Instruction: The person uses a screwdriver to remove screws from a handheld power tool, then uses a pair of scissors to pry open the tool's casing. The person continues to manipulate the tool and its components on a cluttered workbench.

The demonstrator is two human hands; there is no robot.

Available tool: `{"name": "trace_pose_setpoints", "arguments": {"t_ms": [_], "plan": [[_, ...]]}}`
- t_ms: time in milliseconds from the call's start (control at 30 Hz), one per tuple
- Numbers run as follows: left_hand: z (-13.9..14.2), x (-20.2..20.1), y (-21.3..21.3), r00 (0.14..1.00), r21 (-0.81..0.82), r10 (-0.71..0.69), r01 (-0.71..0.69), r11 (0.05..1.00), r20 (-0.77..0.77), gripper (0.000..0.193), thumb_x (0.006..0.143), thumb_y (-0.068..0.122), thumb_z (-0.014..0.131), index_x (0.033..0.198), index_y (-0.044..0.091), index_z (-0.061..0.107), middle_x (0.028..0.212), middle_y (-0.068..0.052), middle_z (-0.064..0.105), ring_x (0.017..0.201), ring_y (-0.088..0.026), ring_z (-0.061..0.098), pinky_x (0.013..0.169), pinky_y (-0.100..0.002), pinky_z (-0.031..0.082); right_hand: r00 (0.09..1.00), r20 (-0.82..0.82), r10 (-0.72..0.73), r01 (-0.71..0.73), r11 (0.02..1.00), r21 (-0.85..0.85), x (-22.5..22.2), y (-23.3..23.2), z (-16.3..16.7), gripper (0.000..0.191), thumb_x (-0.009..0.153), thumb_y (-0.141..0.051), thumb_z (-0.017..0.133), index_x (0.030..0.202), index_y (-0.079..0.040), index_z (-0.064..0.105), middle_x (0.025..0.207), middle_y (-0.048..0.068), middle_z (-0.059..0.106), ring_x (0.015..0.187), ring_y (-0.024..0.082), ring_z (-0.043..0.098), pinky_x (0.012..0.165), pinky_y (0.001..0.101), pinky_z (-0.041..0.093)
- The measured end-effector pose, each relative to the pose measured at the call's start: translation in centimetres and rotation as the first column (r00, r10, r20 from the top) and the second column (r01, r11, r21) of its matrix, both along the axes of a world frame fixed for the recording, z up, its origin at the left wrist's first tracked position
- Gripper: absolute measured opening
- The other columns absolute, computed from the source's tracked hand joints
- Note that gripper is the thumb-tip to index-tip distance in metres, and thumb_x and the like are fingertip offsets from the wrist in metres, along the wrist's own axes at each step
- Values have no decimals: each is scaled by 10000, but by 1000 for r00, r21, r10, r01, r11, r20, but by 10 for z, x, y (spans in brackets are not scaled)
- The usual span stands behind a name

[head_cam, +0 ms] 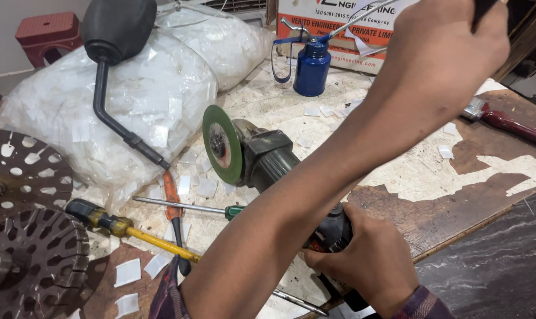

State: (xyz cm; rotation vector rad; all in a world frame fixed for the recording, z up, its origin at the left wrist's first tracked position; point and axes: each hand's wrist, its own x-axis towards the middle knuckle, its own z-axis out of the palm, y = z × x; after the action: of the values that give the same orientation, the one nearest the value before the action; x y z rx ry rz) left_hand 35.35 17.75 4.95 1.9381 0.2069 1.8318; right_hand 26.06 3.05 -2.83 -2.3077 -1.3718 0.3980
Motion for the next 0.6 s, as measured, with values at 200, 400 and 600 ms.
{"name": "trace_pose_setpoints", "arguments": {"t_ms": [200,400,600], "plan": [[-7,7,-9,988,-120,-110,96,988,-112,222,1035,288,534,1082,104,650,797,-121,734,698,-291,743,683,-384,562,999,-33,-35,31,992,-126,6,3,-9,774,529,-547,946,1125,-118,701,744,124,774,689,267,800,684,389,640],[-4,13,-15,969,-107,-160,142,984,-190,283,1054,305,511,1037,86,690,741,-108,738,672,-239,709,684,-342,588,997,65,-35,45,987,-151,13,5,-32,774,543,-692,920,1046,-121,780,779,126,791,736,280,796,759,399,633],[-11,-4,-32,940,-203,-284,246,948,-187,237,1010,227,562,1026,21,677,778,-163,735,702,-306,770,686,-386,616,998,-41,-50,41,978,-204,11,2,-42,717,556,-583,912,1169,-247,752,818,102,790,811,314,778,804,449,607]]}}
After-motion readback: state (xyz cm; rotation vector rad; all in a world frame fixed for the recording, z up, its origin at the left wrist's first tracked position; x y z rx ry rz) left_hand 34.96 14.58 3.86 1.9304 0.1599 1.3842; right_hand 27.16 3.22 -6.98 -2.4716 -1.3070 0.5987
